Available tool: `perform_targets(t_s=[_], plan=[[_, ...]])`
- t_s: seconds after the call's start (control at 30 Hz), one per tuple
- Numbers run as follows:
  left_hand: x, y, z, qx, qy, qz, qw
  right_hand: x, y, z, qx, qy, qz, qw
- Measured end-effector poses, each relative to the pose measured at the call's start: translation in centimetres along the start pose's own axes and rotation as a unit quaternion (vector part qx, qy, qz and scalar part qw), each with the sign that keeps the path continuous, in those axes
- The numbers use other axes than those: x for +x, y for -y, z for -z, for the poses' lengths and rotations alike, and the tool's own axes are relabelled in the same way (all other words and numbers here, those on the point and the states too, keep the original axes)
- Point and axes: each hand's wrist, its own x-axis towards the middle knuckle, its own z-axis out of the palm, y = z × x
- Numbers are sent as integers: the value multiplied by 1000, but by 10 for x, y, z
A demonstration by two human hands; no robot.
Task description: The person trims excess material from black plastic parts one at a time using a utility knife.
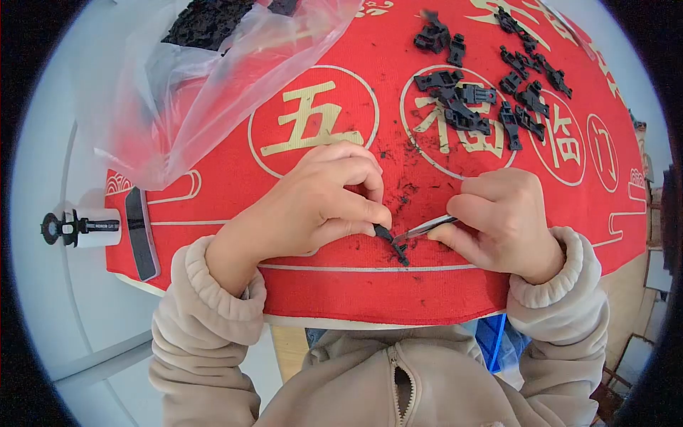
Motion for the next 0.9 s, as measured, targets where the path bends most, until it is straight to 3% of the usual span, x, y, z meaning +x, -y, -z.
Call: perform_targets(t_s=[0.9], plan=[[0,0,1,1,13,6,1000,1,4,8,7,76,-39,996]])
